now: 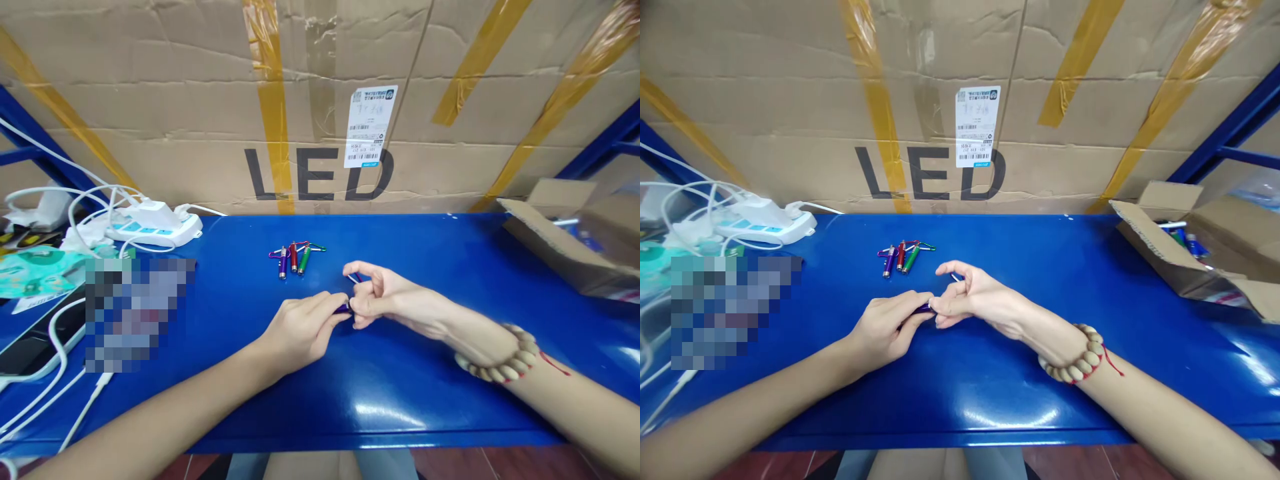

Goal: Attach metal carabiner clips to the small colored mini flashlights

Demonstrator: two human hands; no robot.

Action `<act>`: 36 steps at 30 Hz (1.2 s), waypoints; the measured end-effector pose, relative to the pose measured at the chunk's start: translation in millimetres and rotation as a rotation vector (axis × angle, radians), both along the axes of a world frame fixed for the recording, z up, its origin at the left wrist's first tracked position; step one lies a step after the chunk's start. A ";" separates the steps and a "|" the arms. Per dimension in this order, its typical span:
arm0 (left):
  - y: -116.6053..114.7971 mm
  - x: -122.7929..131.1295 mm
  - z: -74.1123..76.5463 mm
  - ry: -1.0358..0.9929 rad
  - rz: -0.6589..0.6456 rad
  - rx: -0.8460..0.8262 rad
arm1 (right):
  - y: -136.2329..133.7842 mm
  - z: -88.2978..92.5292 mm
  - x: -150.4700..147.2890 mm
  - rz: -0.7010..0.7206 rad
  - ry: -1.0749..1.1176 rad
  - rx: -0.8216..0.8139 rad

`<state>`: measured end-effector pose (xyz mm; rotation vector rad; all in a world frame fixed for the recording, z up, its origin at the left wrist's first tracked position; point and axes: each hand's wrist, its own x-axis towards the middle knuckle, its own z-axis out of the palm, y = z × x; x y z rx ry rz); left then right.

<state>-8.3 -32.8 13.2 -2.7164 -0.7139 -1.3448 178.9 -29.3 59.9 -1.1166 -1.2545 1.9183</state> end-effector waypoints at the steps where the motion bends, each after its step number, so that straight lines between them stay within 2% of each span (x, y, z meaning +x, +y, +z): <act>1: 0.5 -0.4 1.1 0.006 0.003 0.015 | -2.2 -0.3 -0.6 -0.013 0.040 -0.068; 3: 1.5 -0.9 3.3 0.010 0.002 0.023 | -5.4 -1.4 -0.9 -0.034 0.109 -0.161; 6: 2.8 -0.5 5.0 -0.017 0.003 -0.019 | -6.4 -3.7 -1.2 -0.076 0.147 -0.197; 9: 4.1 1.0 5.1 -0.070 0.016 -0.123 | -4.0 -5.8 -3.7 -0.121 0.095 -0.136; 11: 5.1 1.8 5.5 -0.101 0.035 -0.192 | -1.7 -6.2 -5.4 -0.124 0.017 -0.030; 13: 6.3 2.0 6.6 -0.115 0.048 -0.256 | 0.5 -5.3 -5.7 -0.135 -0.073 0.164; 17: 8.5 1.4 8.2 -0.119 0.064 -0.343 | 2.8 0.1 -0.6 -0.195 -0.246 0.765; 19: 8.9 1.1 8.3 -0.118 0.063 -0.357 | 2.7 2.3 2.7 -0.163 -0.312 1.031; 21: 8.9 0.8 8.5 -0.104 0.037 -0.378 | 2.3 2.7 5.1 -0.119 -0.354 1.225; 23: 8.4 0.3 9.5 -0.080 -0.001 -0.413 | 2.0 1.6 6.5 -0.107 -0.382 1.350; 26: 7.4 -0.9 12.0 -0.029 -0.045 -0.453 | 1.4 0.5 7.8 -0.107 -0.411 1.414; 31: 5.8 -1.4 14.8 0.018 -0.090 -0.576 | -0.1 9.7 10.1 -0.016 -0.437 1.381; 36: 5.1 0.3 14.0 -0.086 -0.131 -0.660 | -0.7 23.6 13.9 -0.238 -0.455 1.239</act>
